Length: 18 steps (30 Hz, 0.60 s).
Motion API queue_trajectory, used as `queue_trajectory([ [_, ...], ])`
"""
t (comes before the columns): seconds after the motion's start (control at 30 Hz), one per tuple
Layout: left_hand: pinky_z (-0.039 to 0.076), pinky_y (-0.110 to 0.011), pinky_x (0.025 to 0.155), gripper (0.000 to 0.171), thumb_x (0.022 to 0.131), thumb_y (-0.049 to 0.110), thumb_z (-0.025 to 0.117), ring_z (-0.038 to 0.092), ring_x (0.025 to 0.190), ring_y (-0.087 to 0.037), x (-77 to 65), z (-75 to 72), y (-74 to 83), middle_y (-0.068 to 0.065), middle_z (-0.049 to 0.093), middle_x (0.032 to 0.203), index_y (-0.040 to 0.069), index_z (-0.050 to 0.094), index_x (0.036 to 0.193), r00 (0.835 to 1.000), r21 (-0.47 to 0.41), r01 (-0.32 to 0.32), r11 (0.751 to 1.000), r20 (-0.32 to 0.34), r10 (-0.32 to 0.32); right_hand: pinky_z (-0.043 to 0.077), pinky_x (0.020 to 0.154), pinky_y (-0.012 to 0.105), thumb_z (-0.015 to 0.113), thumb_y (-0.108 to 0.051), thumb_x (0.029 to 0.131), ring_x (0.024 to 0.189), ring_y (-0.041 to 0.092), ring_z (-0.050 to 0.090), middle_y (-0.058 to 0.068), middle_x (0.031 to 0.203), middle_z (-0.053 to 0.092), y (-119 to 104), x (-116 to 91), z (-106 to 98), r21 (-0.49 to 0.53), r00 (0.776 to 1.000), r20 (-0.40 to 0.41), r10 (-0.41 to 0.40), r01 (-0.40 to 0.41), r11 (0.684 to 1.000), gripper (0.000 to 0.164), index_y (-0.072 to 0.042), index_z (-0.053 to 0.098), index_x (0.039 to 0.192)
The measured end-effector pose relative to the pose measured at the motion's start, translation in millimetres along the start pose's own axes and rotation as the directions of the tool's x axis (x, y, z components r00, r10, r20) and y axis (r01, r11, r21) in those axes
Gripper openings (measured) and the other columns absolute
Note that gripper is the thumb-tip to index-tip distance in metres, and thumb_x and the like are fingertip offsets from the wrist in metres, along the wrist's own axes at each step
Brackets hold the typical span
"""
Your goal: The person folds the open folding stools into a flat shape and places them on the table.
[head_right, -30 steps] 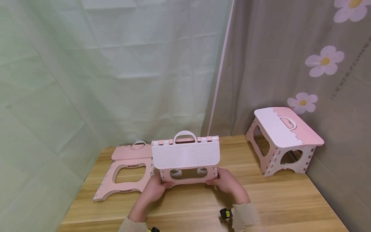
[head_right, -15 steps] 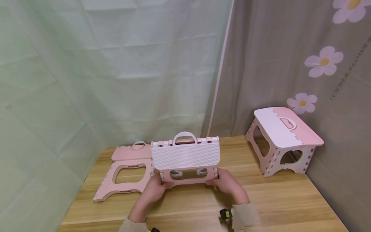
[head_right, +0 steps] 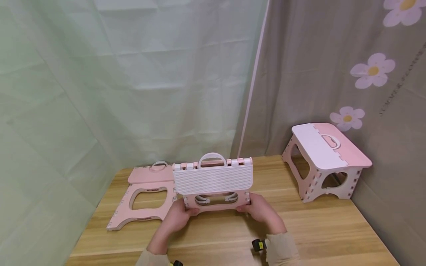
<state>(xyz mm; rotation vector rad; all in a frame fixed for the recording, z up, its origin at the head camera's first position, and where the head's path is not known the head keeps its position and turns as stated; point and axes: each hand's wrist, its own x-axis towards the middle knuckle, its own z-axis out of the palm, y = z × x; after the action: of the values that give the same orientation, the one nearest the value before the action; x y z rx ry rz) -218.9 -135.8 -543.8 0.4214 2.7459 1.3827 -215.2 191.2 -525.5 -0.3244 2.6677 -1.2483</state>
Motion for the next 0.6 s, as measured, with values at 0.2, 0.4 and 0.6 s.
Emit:
queue_trajectory([
  [0.2,0.056,-0.043,0.085,0.033,0.094,0.010,0.081,0.065,0.097,-0.019,-0.1,0.0,0.2,-0.009,0.073,0.112,-0.001,0.069,0.123,1.000,-0.003,-0.005,1.000,-0.003,0.005,0.048,0.083,0.041,0.082,-0.023,0.096,0.091,0.019,0.059,-0.001,0.101,0.071,1.9,1.9,0.3,-0.008,1.000,-0.002,-0.003,0.003,1.000,0.021,-0.012,0.072,0.110],
  [0.4,0.056,-0.045,0.086,0.033,0.094,0.011,0.082,0.066,0.097,-0.020,-0.5,-0.9,0.5,-0.009,0.073,0.112,-0.001,0.069,0.122,1.000,0.000,-0.006,1.000,-0.004,0.006,0.049,0.086,0.043,0.082,-0.024,0.096,0.093,0.020,0.059,-0.001,0.105,0.072,2.5,1.8,0.6,-0.020,1.000,-0.008,0.000,0.000,1.000,0.022,-0.012,0.072,0.112],
  [0.6,0.056,-0.043,0.084,0.032,0.093,0.011,0.082,0.065,0.095,-0.019,-0.2,-1.3,0.7,-0.008,0.074,0.109,0.000,0.070,0.121,1.000,0.006,-0.010,1.000,-0.002,0.010,0.049,0.084,0.042,0.082,-0.023,0.096,0.092,0.019,0.059,-0.001,0.103,0.071,2.8,2.0,0.9,-0.012,1.000,-0.006,-0.003,0.003,1.000,0.020,-0.012,0.072,0.110],
])
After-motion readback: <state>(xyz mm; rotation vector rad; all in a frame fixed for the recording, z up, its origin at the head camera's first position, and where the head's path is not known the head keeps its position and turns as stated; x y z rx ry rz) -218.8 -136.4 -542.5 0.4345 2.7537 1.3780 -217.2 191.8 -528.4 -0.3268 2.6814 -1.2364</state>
